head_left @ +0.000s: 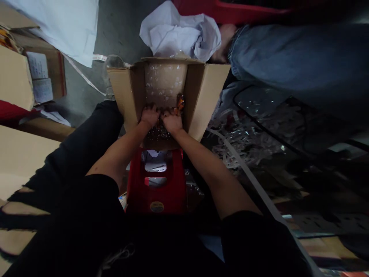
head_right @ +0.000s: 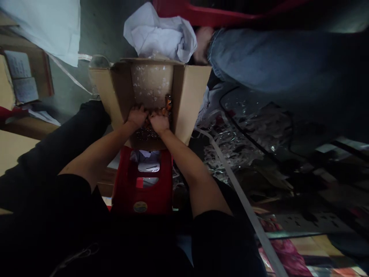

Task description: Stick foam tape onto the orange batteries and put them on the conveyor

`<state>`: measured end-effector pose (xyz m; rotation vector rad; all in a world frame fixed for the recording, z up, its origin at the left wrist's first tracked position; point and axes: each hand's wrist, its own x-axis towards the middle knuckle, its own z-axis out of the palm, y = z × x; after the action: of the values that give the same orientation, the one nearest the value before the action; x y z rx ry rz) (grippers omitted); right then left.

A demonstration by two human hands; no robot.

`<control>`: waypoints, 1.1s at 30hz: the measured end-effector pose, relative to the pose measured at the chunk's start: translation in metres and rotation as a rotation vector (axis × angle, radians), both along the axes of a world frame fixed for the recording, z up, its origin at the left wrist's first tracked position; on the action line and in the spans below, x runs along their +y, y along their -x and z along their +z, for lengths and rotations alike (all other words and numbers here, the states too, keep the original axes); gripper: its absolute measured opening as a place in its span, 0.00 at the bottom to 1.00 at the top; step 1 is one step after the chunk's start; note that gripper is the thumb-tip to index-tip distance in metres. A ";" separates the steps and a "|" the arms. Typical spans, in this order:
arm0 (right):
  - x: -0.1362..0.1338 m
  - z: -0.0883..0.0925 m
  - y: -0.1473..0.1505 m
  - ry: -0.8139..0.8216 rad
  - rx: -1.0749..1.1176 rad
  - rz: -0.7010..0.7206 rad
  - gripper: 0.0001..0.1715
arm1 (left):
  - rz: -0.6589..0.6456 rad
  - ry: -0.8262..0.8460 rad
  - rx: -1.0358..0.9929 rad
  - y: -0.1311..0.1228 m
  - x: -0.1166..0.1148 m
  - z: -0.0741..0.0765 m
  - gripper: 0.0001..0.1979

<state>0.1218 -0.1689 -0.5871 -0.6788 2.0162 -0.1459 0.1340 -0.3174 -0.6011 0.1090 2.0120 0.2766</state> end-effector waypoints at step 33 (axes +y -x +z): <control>-0.016 -0.020 0.008 -0.041 -0.027 -0.137 0.33 | -0.119 0.012 -0.140 0.009 -0.004 -0.041 0.46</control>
<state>0.1142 -0.1849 -0.6074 -0.5100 2.0338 -0.1935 0.1251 -0.3212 -0.6425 0.1957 1.8606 0.1905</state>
